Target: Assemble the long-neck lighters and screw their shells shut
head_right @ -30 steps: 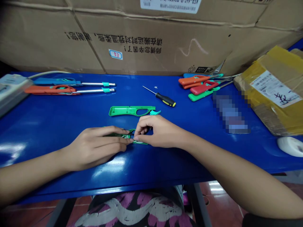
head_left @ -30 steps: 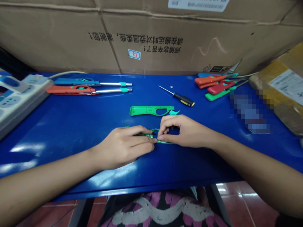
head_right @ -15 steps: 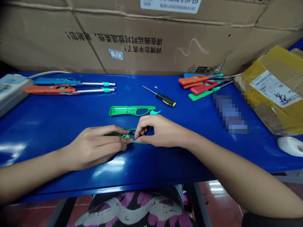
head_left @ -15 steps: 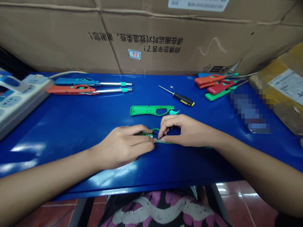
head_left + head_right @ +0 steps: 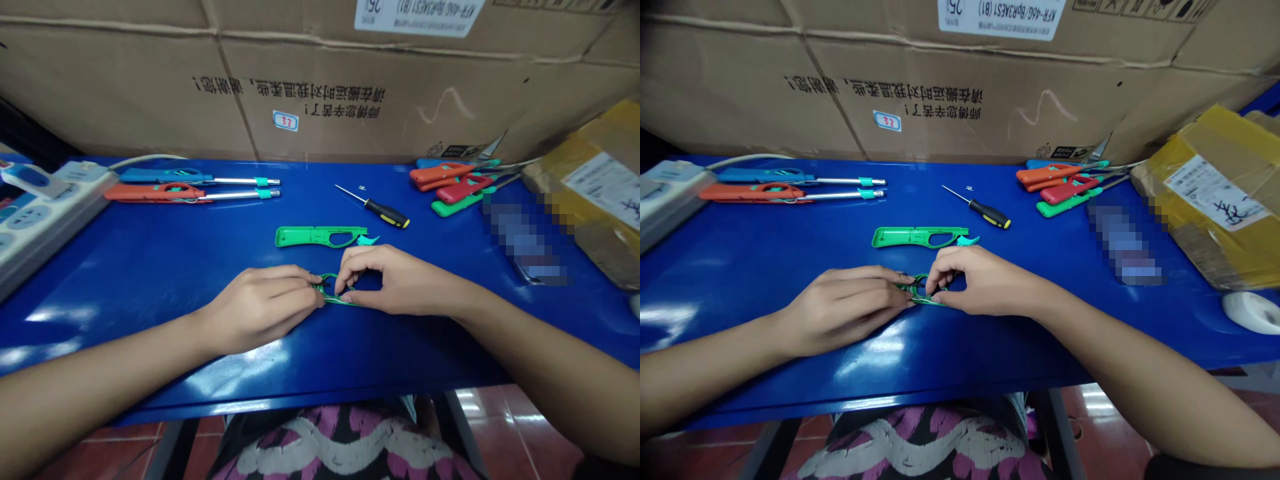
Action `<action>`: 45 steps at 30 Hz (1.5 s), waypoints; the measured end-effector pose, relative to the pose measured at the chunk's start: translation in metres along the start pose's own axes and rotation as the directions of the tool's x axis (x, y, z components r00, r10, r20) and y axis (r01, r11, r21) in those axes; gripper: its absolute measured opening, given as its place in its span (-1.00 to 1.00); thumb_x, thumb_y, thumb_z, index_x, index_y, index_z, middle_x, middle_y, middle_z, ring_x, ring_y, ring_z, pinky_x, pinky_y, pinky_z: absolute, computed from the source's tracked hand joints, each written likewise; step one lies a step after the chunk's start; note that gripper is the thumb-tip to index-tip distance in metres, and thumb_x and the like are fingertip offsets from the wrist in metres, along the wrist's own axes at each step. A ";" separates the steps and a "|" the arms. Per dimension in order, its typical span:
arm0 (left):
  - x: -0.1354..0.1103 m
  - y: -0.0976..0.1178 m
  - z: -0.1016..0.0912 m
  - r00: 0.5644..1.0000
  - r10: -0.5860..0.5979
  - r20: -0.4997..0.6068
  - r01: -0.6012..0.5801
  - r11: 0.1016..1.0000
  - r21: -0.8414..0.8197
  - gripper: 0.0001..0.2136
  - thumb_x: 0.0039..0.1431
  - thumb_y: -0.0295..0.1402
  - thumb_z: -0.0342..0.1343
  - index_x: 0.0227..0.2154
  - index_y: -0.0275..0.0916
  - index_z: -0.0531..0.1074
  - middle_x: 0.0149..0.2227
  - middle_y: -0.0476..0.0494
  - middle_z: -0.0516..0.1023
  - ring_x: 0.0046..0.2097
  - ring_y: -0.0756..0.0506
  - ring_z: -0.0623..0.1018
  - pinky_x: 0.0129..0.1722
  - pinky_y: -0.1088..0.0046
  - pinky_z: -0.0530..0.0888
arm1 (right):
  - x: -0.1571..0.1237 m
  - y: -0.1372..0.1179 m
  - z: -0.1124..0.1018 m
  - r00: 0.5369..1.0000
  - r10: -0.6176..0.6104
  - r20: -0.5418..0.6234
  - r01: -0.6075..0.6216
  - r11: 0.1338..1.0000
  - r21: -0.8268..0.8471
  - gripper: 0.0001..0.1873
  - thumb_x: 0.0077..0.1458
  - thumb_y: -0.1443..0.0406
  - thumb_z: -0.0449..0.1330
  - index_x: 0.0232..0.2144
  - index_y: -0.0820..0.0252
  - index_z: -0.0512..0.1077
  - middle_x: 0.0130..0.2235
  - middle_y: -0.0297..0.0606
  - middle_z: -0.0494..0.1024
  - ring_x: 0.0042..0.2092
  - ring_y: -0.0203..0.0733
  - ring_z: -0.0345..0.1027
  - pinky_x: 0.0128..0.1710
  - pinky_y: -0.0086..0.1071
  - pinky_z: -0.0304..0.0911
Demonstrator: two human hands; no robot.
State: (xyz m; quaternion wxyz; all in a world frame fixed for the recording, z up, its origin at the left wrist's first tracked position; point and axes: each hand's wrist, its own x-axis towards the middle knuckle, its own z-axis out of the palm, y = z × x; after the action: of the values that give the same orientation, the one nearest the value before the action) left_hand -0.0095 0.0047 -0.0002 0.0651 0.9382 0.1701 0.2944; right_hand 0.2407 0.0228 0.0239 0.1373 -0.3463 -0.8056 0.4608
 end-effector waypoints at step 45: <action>0.004 -0.008 -0.039 0.925 -0.183 0.333 0.123 0.973 0.193 -0.75 0.39 -0.29 0.01 -0.02 -0.19 0.52 -0.09 -0.11 0.63 -0.10 -0.16 0.62 -0.17 0.27 0.59 | -0.016 -0.010 0.006 0.993 -0.077 -0.092 0.016 0.846 -0.533 -0.86 0.31 0.33 0.12 -0.29 0.19 0.48 -0.25 -0.30 0.51 -0.25 -0.27 0.39 -0.27 -0.38 0.19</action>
State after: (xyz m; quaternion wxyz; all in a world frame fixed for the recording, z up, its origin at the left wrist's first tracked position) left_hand -0.0313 0.0148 0.0318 0.0376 0.9613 0.2532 0.1022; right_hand 0.2449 0.0042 0.0302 0.0912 -0.3759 -0.9009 0.1968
